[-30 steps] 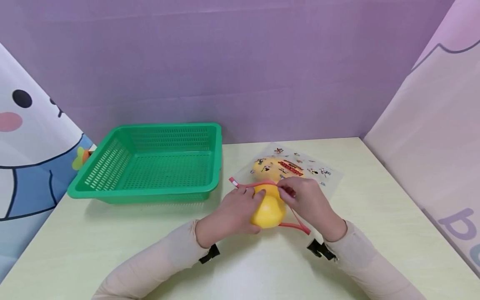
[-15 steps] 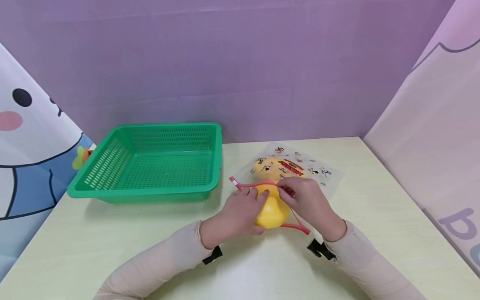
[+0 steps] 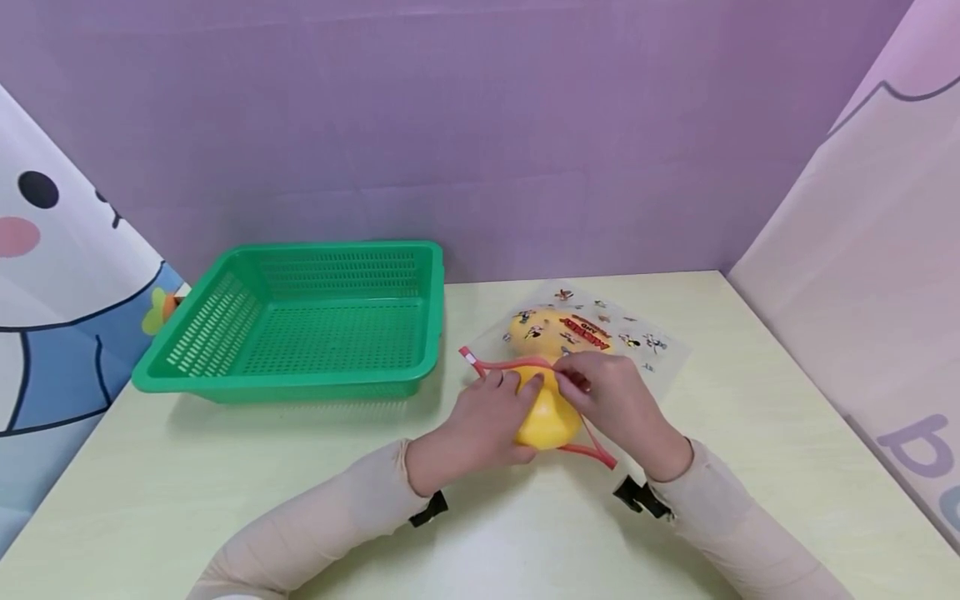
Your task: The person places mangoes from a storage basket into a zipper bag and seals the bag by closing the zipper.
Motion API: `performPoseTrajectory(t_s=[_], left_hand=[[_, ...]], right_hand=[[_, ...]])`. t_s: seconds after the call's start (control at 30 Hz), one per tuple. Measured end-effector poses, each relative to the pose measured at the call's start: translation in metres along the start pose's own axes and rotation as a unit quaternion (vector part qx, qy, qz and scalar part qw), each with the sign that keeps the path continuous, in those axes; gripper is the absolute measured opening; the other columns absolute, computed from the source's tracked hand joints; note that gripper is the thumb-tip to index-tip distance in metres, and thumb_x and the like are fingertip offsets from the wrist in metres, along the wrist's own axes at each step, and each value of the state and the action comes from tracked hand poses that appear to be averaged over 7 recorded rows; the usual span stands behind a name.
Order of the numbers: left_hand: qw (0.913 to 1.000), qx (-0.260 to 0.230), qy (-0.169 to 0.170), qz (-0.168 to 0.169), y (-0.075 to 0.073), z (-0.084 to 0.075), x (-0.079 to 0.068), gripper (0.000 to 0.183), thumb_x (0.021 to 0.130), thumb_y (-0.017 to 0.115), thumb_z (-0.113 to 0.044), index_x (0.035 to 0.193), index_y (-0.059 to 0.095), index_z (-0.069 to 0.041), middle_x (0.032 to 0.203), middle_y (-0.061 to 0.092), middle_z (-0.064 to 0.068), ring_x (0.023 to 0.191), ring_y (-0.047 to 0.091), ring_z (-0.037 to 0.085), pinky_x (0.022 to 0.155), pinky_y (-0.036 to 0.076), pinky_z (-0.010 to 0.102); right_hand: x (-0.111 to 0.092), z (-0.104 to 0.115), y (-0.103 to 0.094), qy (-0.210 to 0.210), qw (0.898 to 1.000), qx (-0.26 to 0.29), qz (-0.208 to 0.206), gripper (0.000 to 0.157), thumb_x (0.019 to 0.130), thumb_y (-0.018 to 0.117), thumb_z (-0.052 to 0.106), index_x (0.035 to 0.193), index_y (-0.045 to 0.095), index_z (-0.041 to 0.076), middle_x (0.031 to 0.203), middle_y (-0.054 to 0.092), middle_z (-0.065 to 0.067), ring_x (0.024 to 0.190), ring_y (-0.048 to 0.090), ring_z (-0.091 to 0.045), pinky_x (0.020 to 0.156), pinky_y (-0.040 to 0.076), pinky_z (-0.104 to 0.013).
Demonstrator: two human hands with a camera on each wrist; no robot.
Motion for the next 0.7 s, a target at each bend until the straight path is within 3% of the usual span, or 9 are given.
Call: performPoseTrajectory(t_s=[0.7], left_hand=[[0.9998, 0.02, 0.002, -0.009, 0.0047, -0.0037, 0.0054, 0.083, 0.074, 0.07, -0.056, 0.139, 0.041, -0.013, 0.116, 0.054, 0.006, 0.1, 0.047, 0.021, 0.077, 0.049, 0.03]], right_hand=[[-0.0006, -0.0001, 0.0026, 0.008, 1.0, 0.003, 0.003, 0.007, 0.078, 0.073, 0.001, 0.085, 0.071, 0.002, 0.076, 0.067, -0.003, 0.062, 0.057, -0.009, 0.059, 0.053, -0.023]])
Point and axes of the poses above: each hand's wrist, its own x-axis towards the middle knuckle, its own y-axis out of the palm, z = x × y, the point moved 4 cm from there along x, towards the middle knuckle
